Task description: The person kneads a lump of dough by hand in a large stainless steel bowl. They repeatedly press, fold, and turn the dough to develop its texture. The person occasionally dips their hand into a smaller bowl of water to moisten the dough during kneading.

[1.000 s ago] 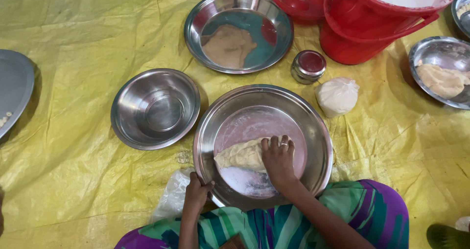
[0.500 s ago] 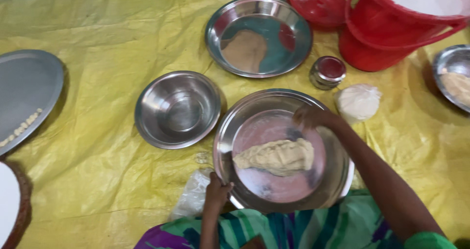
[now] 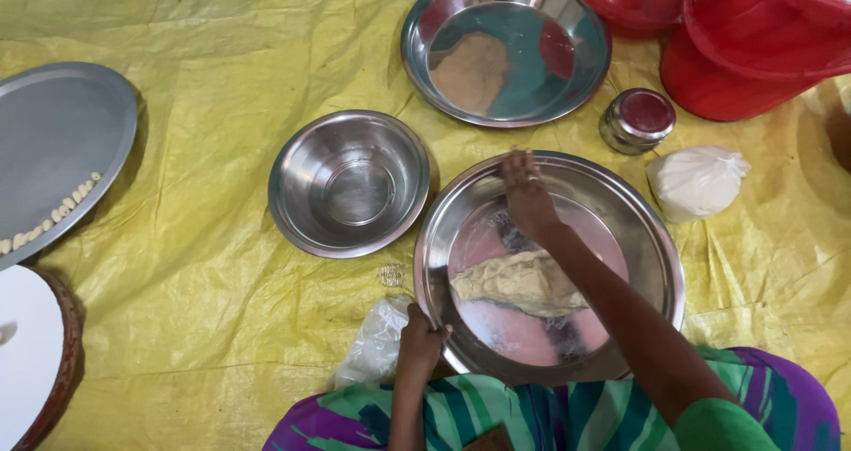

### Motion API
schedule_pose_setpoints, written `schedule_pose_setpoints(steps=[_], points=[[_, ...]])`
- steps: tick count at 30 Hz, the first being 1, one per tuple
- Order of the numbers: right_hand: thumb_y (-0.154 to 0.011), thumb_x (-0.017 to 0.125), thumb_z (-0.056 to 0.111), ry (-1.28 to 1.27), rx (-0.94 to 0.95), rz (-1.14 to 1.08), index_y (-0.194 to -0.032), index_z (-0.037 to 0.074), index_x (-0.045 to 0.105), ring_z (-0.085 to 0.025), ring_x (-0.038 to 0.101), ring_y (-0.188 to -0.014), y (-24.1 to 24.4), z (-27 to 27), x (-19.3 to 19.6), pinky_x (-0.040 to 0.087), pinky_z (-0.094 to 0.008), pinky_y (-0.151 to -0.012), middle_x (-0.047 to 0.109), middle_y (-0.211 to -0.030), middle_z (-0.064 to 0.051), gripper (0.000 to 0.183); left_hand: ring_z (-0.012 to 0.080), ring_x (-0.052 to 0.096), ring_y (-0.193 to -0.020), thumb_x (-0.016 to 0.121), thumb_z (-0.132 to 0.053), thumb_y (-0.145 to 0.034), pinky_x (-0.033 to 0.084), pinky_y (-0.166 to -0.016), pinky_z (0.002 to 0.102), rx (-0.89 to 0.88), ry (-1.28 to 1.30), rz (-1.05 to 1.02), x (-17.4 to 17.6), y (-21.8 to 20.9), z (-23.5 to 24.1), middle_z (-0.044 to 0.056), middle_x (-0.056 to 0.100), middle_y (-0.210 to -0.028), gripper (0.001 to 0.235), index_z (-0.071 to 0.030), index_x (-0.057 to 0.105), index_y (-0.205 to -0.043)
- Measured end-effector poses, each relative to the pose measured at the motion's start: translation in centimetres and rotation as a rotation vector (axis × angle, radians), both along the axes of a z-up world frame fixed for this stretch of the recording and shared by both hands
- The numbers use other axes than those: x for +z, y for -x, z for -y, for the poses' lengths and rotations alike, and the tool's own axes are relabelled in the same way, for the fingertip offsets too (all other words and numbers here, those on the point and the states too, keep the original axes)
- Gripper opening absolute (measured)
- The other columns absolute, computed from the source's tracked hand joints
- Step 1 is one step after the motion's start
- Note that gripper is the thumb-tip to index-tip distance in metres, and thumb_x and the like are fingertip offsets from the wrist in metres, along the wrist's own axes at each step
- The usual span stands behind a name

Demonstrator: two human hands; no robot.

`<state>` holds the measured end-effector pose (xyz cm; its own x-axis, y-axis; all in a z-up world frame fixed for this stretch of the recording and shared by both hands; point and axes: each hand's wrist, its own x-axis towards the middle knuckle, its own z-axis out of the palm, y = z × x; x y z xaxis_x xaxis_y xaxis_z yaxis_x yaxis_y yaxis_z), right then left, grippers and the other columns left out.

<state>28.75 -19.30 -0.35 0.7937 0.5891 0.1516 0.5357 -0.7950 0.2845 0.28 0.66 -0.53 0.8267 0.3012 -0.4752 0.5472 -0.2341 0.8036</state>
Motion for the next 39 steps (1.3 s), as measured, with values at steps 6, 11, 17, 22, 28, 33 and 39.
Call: schedule_pose_setpoints(steps=[6, 11, 17, 22, 28, 33, 39], points=[[-0.094, 0.051, 0.013, -0.583, -0.32, -0.501, -0.116, 0.017, 0.077, -0.031, 0.071, -0.112, -0.2, 2.8, 1.9, 0.05, -0.042, -0.111, 0.075, -0.127, -0.011, 0.035, 0.0284, 0.072, -0.061, 0.074, -0.013, -0.087, 0.055, -0.054, 0.04, -0.005, -0.028, -0.035, 0.7, -0.2, 0.1, 0.017, 0.069, -0.073, 0.04, -0.002, 0.04, -0.103], [-0.097, 0.057, 0.022, -0.478, -0.632, -0.473, -0.113, 0.004, 0.076, -0.044, 0.069, -0.11, -6.7, 4.8, 2.2, 0.055, -0.053, -0.091, 0.071, -0.117, -0.026, 0.031, 0.0285, 0.072, -0.062, 0.075, -0.011, -0.086, 0.055, -0.055, 0.04, 0.009, -0.007, -0.018, 0.8, -0.3, 0.1, 0.018, 0.069, -0.075, 0.041, -0.003, 0.041, -0.105], [-0.095, 0.058, 0.021, -0.26, -0.537, -0.518, -0.111, 0.009, 0.078, -0.038, 0.071, -0.112, -10.1, -1.8, 1.0, 0.058, -0.049, -0.088, 0.074, -0.12, -0.018, 0.029, 0.0267, 0.071, -0.064, 0.077, -0.012, -0.084, 0.054, -0.057, 0.038, -0.013, -0.054, 0.037, 0.2, -0.4, -0.2, 0.017, 0.069, -0.076, 0.043, -0.004, 0.041, -0.106], [-0.093, 0.061, 0.019, -0.096, -0.297, -0.465, -0.107, 0.013, 0.079, -0.033, 0.072, -0.106, -4.8, -12.0, 1.2, 0.055, -0.052, -0.08, 0.075, -0.113, -0.012, 0.024, 0.0277, 0.07, -0.061, 0.076, -0.012, -0.085, 0.053, -0.055, 0.039, -0.001, 0.007, -0.012, 0.4, -0.3, -0.2, 0.018, 0.067, -0.074, 0.042, -0.001, 0.042, -0.107], [-0.089, 0.064, 0.011, -0.196, -0.026, -0.617, -0.101, 0.005, 0.078, -0.037, 0.073, -0.102, 5.9, -17.4, 4.4, 0.059, -0.048, -0.08, 0.074, -0.109, -0.019, 0.019, 0.0253, 0.068, -0.061, 0.076, -0.011, -0.084, 0.052, -0.055, 0.04, 0.023, 0.045, -0.006, 1.1, -0.4, -0.1, 0.014, 0.067, -0.075, 0.042, -0.004, 0.043, -0.109], [-0.08, 0.065, 0.001, -0.494, -0.077, -0.314, -0.091, -0.004, 0.073, -0.039, 0.066, -0.107, 9.2, -16.2, 5.2, 0.06, -0.042, -0.078, 0.065, -0.114, -0.027, 0.014, 0.0253, 0.063, -0.058, 0.079, -0.026, -0.087, 0.049, -0.055, 0.04, -0.012, -0.106, 0.061, 1.2, -0.3, -0.1, 0.015, 0.061, -0.069, 0.044, 0.0, 0.047, -0.102], [-0.076, 0.067, 0.004, -0.437, 0.275, -0.222, -0.097, -0.007, 0.069, -0.035, 0.061, -0.108, 15.2, -13.4, 2.6, 0.056, -0.043, -0.093, 0.063, -0.106, -0.02, 0.024, 0.014, 0.057, -0.055, 0.029, -0.069, -0.098, 0.055, -0.051, 0.034, 0.384, 0.399, -0.008, 1.0, -0.3, -0.5, 0.001, 0.056, -0.066, 0.072, -0.005, 0.062, -0.094]])
